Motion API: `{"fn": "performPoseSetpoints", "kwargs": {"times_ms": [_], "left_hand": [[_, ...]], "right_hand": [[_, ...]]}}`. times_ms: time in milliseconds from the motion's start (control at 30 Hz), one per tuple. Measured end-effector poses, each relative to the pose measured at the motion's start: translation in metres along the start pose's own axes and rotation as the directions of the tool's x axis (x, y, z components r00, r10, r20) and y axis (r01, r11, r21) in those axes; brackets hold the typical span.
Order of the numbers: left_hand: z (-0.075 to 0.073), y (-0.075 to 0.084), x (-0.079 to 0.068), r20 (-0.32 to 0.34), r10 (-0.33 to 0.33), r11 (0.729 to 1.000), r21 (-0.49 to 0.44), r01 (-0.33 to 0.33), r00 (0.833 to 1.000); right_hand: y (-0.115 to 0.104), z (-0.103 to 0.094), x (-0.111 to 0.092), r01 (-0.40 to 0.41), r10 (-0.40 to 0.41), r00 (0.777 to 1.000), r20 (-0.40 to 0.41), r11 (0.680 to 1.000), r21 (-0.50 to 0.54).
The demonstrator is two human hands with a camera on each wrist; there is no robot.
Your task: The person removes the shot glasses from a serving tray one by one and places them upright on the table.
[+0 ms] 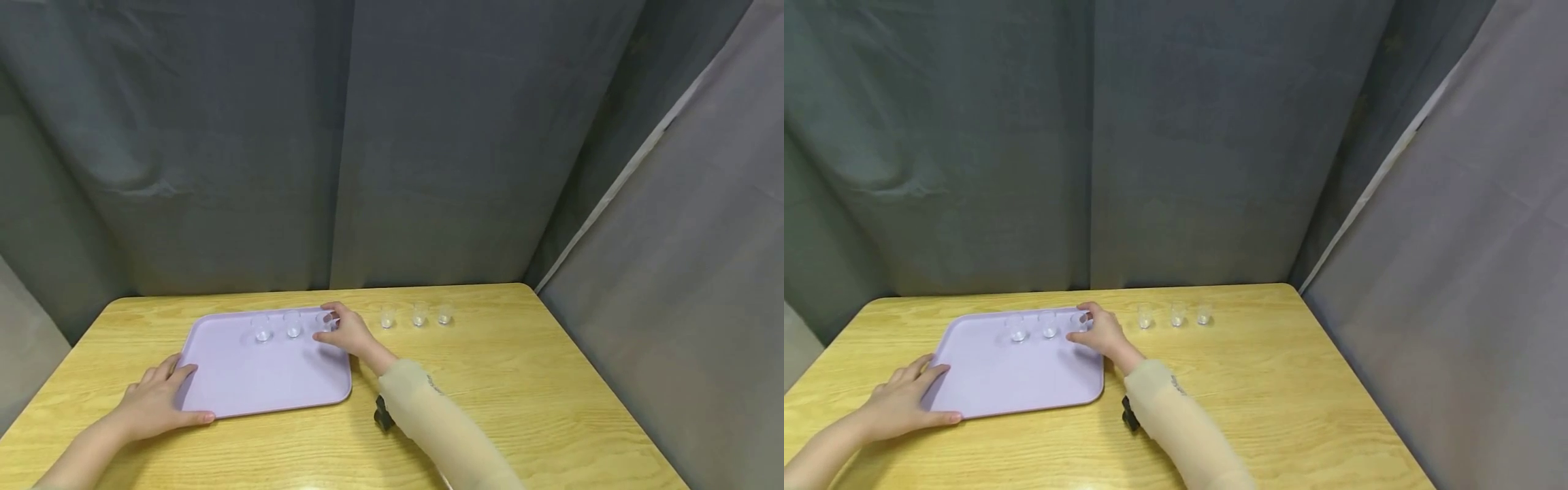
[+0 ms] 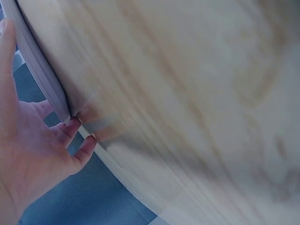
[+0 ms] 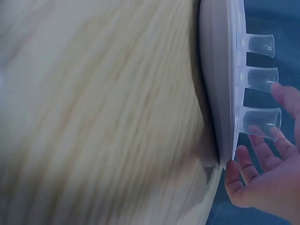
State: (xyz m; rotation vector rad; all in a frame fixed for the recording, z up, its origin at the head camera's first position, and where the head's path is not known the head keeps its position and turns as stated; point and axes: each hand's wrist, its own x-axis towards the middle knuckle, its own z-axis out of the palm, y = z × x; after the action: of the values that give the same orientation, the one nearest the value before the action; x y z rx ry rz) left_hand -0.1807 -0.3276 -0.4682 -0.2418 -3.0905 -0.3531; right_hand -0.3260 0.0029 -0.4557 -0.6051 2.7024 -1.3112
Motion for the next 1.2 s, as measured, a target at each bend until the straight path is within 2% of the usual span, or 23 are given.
{"fn": "performPoseSetpoints", "kwargs": {"times_ms": [267,367,533,800,1200], "left_hand": [[0.003,-0.003,0.002,-0.005,0.005,1.000,-0.005,-0.005,1.000],[0.005,-0.005,0.001,-0.002,0.004,1.000,-0.007,-0.004,1.000],[0.005,-0.005,0.001,0.005,0.000,1.000,-0.012,0.000,1.000],[0.000,-0.002,0.001,0.011,-0.003,1.000,-0.002,0.003,1.000],[-0.001,-0.001,0.000,0.014,0.004,1.000,-0.001,-0.004,1.000]], "right_hand": [[-0.001,0.001,0.002,0.037,-0.040,0.998,-0.044,0.998,-0.059],[-0.001,-0.001,0.003,0.073,-0.077,0.996,-0.043,0.994,-0.083],[-0.008,-0.010,0.004,0.070,-0.074,0.997,-0.029,0.992,-0.103],[-0.028,-0.037,-0.002,0.033,-0.030,0.999,0.026,0.992,-0.125],[-0.049,-0.087,-0.023,0.109,-0.101,0.993,0.064,0.986,-0.123]]}}
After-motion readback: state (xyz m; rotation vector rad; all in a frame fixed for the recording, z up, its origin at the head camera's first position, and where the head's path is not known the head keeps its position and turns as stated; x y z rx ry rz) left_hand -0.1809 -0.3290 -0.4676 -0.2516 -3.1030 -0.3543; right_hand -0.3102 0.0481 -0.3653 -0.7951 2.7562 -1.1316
